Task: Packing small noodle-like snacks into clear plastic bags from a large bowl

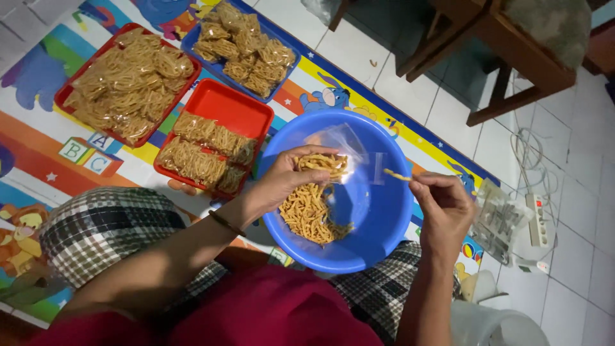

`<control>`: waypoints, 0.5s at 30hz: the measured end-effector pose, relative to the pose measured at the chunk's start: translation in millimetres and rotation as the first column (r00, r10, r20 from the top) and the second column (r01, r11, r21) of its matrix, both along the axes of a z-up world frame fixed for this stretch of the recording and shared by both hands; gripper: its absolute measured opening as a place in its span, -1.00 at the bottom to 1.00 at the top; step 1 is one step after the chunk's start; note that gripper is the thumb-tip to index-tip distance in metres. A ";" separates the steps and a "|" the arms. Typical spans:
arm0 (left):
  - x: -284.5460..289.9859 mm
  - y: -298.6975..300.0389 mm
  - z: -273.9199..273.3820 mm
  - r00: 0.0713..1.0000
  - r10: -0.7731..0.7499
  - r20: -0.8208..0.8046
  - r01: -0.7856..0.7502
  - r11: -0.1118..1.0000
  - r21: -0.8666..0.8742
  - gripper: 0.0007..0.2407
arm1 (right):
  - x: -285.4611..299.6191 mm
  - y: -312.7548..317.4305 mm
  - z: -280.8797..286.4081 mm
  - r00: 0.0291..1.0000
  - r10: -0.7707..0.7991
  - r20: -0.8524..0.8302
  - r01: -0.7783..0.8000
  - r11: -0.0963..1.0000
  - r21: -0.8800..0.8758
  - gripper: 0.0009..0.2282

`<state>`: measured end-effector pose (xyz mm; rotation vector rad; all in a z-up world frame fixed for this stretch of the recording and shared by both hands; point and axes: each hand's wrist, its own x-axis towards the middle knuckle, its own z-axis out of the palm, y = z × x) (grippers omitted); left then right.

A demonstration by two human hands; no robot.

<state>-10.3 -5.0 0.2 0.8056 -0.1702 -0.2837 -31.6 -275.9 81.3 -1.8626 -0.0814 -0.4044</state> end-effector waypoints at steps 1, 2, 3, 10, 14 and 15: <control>-0.1 -0.8 -3.6 1.000 -0.013 0.019 0.012 1.000 0.025 -0.63 | -2.2 6.4 8.4 1.000 0.008 0.020 -0.008 1.000 -0.021 -0.86; -1.3 -2.0 -3.0 1.000 -0.018 0.022 0.017 1.000 0.026 -0.63 | -1.2 13.1 9.8 1.000 0.003 0.022 -0.003 1.000 -0.020 -0.86; -2.5 -2.7 -2.4 0.999 -0.018 0.033 0.017 0.999 0.033 -0.63 | 0.0 20.1 11.0 0.998 0.035 0.049 -0.033 0.999 -0.038 -0.88; -5.8 -7.1 -11.2 1.000 0.020 -0.007 -0.020 1.000 0.009 -0.60 | 2.6 44.5 2.0 0.996 0.084 0.041 -0.086 0.994 0.065 -0.91; -5.9 -0.6 -7.5 0.999 0.018 -0.026 -0.018 1.000 -0.012 -0.62 | 7.1 27.5 -2.4 0.998 0.035 0.046 -0.040 0.993 0.114 -0.88; -5.5 0.2 -8.3 0.999 0.021 -0.025 -0.021 1.000 -0.007 -0.62 | 6.0 24.7 -1.9 0.999 0.011 0.035 -0.015 0.993 0.115 -0.88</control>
